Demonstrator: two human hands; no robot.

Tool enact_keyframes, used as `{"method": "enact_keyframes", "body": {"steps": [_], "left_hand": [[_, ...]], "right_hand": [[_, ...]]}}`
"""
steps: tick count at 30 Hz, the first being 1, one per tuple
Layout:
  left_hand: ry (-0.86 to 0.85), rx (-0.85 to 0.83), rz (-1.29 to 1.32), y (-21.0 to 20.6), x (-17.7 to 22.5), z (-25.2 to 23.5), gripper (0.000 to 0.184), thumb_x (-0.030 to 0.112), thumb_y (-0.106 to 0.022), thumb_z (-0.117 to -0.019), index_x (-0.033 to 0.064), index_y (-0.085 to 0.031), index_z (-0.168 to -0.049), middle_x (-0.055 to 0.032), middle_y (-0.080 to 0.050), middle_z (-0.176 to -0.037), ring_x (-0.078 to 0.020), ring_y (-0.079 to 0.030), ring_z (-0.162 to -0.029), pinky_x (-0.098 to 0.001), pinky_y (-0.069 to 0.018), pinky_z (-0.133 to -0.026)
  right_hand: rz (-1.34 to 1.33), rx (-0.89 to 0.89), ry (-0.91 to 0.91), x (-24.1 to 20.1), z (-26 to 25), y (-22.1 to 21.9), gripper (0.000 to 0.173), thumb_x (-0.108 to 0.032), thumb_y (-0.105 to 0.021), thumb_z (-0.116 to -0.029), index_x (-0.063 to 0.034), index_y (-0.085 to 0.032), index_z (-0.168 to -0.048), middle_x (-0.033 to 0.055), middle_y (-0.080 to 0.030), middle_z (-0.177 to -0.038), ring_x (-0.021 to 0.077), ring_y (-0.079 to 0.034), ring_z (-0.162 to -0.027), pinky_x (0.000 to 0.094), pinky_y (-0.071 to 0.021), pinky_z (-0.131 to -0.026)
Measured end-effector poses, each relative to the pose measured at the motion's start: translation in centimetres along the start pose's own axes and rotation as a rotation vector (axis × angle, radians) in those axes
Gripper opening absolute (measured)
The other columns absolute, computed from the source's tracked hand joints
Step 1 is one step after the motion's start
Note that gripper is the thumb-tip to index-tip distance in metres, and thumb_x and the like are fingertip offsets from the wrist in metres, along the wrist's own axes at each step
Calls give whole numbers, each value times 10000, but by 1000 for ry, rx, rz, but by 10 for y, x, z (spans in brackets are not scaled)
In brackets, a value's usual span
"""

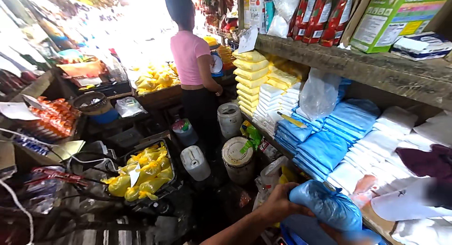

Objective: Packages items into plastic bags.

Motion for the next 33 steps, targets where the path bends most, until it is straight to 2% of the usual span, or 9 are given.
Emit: {"method": "enact_keyframes", "body": {"steps": [2, 4, 9, 14, 18, 23, 26, 29, 33], "left_hand": [[-13, 2, -19, 2, 1, 1, 475, 29, -843, -779, -37, -648, -1206, -117, -727, -1061, -172, -707, -969, -372, -596, -898], [-4, -11, -21, 1, -1, 2, 459, 22, -840, -781, -40, -648, -1193, -117, -725, -1051, -172, -704, -966, -373, -593, -900], [49, -1, -7, -1, -10, -1, 372, 28, -823, -813, -34, -662, -1143, -107, -729, -1014, -164, -707, -942, -367, -594, -887], [60, -131, -10, 0, 0, -10, 674, 106, -821, -842, -4, -491, -1420, -120, -675, -1235, -187, -671, -1113, -391, -561, -1004], [169, 20, -34, 11, -17, -25, 472, 177, -842, -834, 8, -658, -1235, -106, -745, -1076, -218, -731, -972, -415, -626, -886], [345, 56, -17, 20, -49, -44, 412, 219, -837, -834, 7, -696, -1159, -129, -752, -1029, -245, -737, -931, -443, -630, -849], [424, -5, 34, 18, -51, -73, 422, 243, -809, -871, 1, -673, -1188, -139, -749, -1034, -255, -736, -930, -450, -625, -855], [414, -50, 57, 20, -41, -118, 448, 306, -735, -947, 9, -626, -1264, -132, -741, -1071, -244, -732, -958, -443, -621, -875], [257, 172, 119, 61, -65, -156, 456, 356, -589, -1038, 23, -588, -1351, -136, -707, -1159, -242, -699, -1021, -438, -597, -886]], "right_hand": [[21, -128, 12, -4, -2, 1, 545, 35, -825, -737, 33, -603, -1235, 84, -716, -1117, 167, -687, -1052, 390, -591, -947], [5, -158, -12, -11, -3, 2, 680, 16, -834, -697, 17, -537, -1309, 53, -695, -1137, 124, -675, -1052, 338, -592, -931], [-49, 36, -89, -11, -6, -1, 429, 109, -771, -694, -8, -653, -1089, 41, -738, -953, 114, -716, -890, 324, -630, -804], [-107, 80, -194, 2, -16, -9, 450, 0, -810, -727, 12, -663, -1152, 125, -742, -990, 214, -733, -885, 420, -646, -778], [-158, 55, -221, 24, -28, -10, 469, -14, -847, -725, 9, -685, -1165, 166, -739, -1055, 269, -726, -964, 476, -635, -844], [-241, -113, -239, 30, -44, -4, 553, -20, -814, -803, -1, -611, -1318, 160, -694, -1218, 258, -676, -1122, 455, -585, -976], [-220, -33, -284, 28, -73, 0, 428, -112, -814, -841, 16, -672, -1225, 174, -731, -1115, 270, -715, -1022, 471, -609, -917], [-238, 53, -353, 17, -121, 6, 483, -213, -798, -879, 29, -636, -1265, 191, -740, -1076, 288, -736, -975, 484, -627, -883], [-388, 109, -325, 5, -203, 16, 486, -265, -713, -959, 6, -579, -1340, 211, -718, -1132, 315, -720, -1018, 512, -614, -893]]}}
Point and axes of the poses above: each hand's wrist, its own z-axis away from the middle knuckle, its own y-axis out of the back of the hand, x = y × z, the point moved 6 cm from there along -z, towards the middle knuckle
